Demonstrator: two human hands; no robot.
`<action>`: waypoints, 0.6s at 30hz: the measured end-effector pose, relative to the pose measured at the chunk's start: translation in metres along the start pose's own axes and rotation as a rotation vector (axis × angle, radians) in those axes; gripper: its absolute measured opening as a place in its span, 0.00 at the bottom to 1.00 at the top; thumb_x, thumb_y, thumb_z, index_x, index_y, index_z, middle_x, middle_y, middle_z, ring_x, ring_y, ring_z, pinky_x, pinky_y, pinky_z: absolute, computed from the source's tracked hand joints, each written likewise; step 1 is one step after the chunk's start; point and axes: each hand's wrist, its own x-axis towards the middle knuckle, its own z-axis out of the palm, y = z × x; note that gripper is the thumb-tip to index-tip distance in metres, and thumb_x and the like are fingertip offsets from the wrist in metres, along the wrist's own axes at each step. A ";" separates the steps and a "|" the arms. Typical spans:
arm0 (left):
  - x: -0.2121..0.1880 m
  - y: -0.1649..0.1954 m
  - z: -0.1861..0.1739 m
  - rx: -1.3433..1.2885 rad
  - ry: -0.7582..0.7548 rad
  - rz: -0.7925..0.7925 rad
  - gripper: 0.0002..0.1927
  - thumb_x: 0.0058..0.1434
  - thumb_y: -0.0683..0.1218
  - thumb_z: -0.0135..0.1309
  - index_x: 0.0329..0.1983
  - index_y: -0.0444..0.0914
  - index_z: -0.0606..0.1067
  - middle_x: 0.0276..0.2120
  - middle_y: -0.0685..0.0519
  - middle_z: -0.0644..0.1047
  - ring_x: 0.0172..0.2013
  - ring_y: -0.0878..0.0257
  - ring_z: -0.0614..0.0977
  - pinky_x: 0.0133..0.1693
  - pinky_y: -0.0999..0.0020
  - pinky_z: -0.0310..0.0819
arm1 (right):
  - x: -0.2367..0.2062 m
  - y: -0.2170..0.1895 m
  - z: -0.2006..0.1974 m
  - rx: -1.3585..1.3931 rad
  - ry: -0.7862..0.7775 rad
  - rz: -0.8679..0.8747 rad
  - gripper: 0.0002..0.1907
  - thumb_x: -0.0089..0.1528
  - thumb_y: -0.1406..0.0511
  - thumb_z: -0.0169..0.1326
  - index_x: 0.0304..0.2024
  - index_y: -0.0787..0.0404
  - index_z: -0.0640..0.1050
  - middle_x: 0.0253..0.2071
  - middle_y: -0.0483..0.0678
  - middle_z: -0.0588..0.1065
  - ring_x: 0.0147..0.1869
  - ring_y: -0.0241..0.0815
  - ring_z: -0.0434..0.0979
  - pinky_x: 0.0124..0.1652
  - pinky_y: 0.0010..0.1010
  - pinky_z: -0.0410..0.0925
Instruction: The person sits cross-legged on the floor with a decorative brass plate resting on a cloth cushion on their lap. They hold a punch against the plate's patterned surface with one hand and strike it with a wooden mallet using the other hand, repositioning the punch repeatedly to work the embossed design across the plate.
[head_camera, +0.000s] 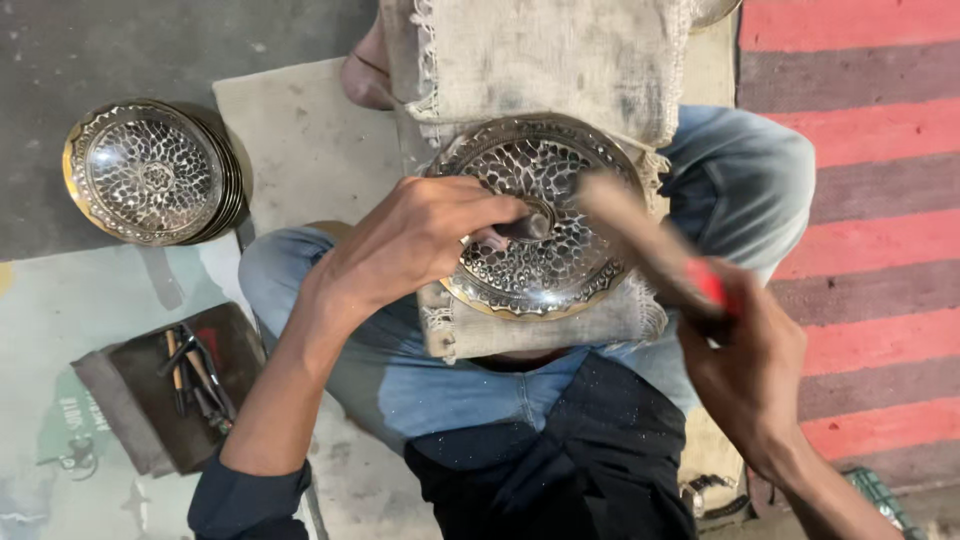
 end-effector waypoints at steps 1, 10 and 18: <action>0.001 -0.001 -0.001 -0.005 0.017 0.006 0.21 0.51 0.27 0.52 0.48 0.30 0.79 0.34 0.45 0.83 0.34 0.56 0.85 0.34 0.62 0.81 | 0.000 -0.001 -0.001 0.090 0.037 0.107 0.22 0.58 0.73 0.63 0.51 0.66 0.69 0.35 0.52 0.76 0.37 0.38 0.77 0.39 0.29 0.70; 0.003 0.003 0.004 0.006 0.059 -0.006 0.19 0.54 0.26 0.53 0.48 0.30 0.79 0.40 0.43 0.83 0.37 0.55 0.86 0.39 0.63 0.83 | 0.005 0.005 -0.008 0.311 0.047 0.054 0.20 0.66 0.72 0.63 0.56 0.68 0.68 0.40 0.50 0.77 0.43 0.33 0.76 0.46 0.25 0.71; 0.001 -0.001 0.009 0.014 0.068 0.017 0.17 0.56 0.27 0.55 0.48 0.29 0.79 0.41 0.43 0.84 0.36 0.56 0.87 0.37 0.66 0.83 | 0.005 0.010 -0.006 0.160 0.100 -0.043 0.23 0.66 0.68 0.66 0.58 0.65 0.70 0.42 0.53 0.78 0.42 0.36 0.79 0.45 0.27 0.72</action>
